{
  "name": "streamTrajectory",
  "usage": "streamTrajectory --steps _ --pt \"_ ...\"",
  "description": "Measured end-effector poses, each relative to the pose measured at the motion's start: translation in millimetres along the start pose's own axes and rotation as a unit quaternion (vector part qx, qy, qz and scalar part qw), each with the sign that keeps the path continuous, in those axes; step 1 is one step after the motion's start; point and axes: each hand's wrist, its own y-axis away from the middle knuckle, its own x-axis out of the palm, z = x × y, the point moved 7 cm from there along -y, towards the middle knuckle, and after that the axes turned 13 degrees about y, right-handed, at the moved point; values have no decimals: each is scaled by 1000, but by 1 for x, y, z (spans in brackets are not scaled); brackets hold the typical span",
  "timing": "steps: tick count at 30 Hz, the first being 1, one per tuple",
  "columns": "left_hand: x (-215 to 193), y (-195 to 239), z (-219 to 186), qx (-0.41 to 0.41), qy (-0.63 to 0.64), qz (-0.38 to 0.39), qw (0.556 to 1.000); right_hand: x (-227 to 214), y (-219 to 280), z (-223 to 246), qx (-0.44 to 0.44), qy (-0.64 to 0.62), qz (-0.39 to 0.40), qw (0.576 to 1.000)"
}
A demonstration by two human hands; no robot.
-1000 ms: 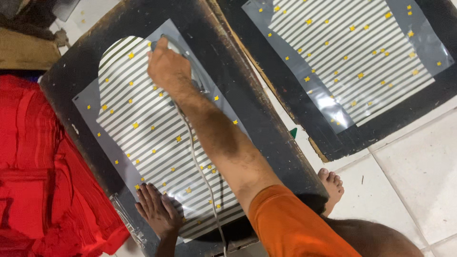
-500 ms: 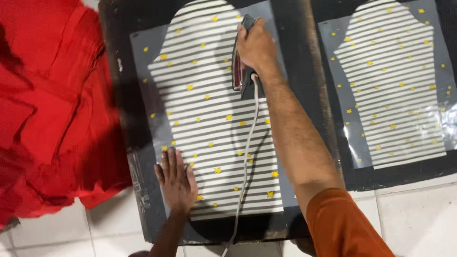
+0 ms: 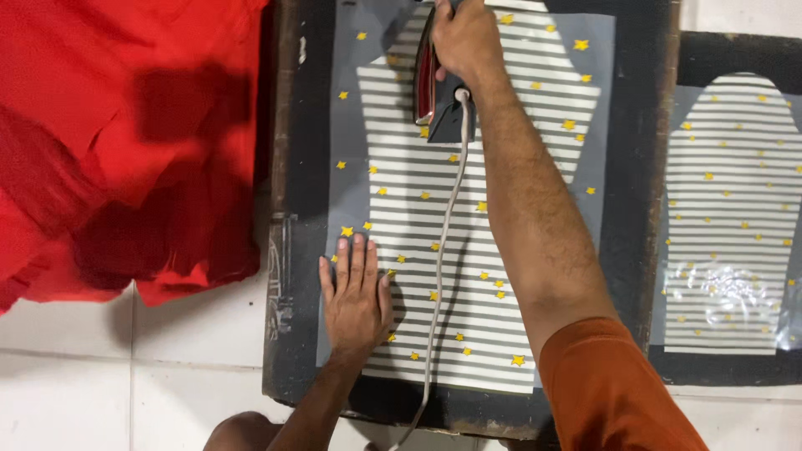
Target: The person positions a striped t-shirt on a flat surface and uses an electric iron to press the fabric. The person moves the iron back and forth across the shirt to smooth out wrinkles.
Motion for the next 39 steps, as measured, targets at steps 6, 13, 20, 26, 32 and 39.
streamTrajectory --steps 6,13,20,26,32,39 --pt "-6 -2 -1 -14 36 -4 999 21 -9 29 -93 19 -28 995" --pt "-5 -1 0 -18 18 13 1000 26 -18 16 -13 131 -41 991" --pt "-6 -2 1 -24 46 -2 999 18 9 64 -26 105 45 993" --pt "-4 2 2 -16 30 3 999 34 -12 45 -54 181 29 982" --pt "1 3 4 -14 3 24 1000 37 -22 22 -97 231 -5 968" --pt "-4 -1 4 -20 31 14 999 66 -27 47 -90 313 67 943"
